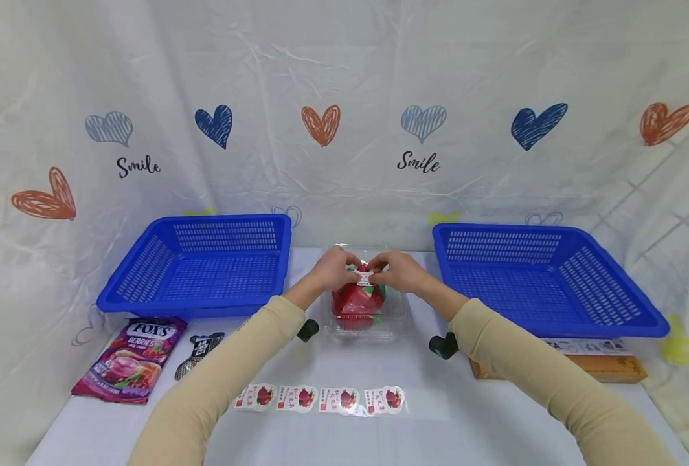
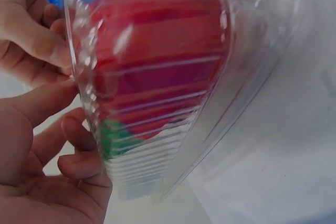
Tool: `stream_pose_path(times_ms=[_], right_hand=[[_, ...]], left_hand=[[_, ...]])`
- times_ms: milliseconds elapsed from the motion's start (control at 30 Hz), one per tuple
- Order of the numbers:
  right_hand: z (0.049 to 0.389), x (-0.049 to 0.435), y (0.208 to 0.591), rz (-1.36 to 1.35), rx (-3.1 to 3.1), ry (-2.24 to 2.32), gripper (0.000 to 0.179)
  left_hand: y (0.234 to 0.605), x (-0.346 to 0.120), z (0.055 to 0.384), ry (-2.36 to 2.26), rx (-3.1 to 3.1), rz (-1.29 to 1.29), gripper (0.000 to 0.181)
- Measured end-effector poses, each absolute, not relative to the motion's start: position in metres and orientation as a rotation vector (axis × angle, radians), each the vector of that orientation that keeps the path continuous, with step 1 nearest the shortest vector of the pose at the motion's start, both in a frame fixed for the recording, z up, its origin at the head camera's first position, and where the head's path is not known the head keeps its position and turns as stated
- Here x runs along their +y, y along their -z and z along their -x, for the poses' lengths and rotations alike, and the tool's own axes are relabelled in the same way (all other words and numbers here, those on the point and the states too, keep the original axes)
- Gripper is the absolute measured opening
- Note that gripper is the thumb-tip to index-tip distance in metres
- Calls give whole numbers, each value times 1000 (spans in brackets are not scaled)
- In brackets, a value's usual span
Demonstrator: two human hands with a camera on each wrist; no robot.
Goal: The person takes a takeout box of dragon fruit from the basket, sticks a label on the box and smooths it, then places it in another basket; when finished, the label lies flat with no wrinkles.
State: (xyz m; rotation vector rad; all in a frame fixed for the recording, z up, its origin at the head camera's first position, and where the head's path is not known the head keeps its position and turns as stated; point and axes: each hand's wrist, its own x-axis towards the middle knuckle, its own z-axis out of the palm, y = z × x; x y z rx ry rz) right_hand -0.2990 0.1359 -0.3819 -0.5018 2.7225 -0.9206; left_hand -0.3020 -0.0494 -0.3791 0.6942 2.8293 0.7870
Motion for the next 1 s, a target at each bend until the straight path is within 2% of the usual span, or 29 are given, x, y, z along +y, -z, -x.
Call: stream_pose_path(times_ms=[267, 500, 1000], right_hand=[[302, 135, 382, 539, 2713, 885, 37], [302, 135, 382, 556, 2735, 828, 46], [299, 138, 383, 551, 2721, 892, 30]], left_hand=[[376, -50, 309, -765, 2715, -669, 39], [374, -49, 308, -771, 2710, -662, 42], [377, -51, 306, -827, 2739, -617, 34]])
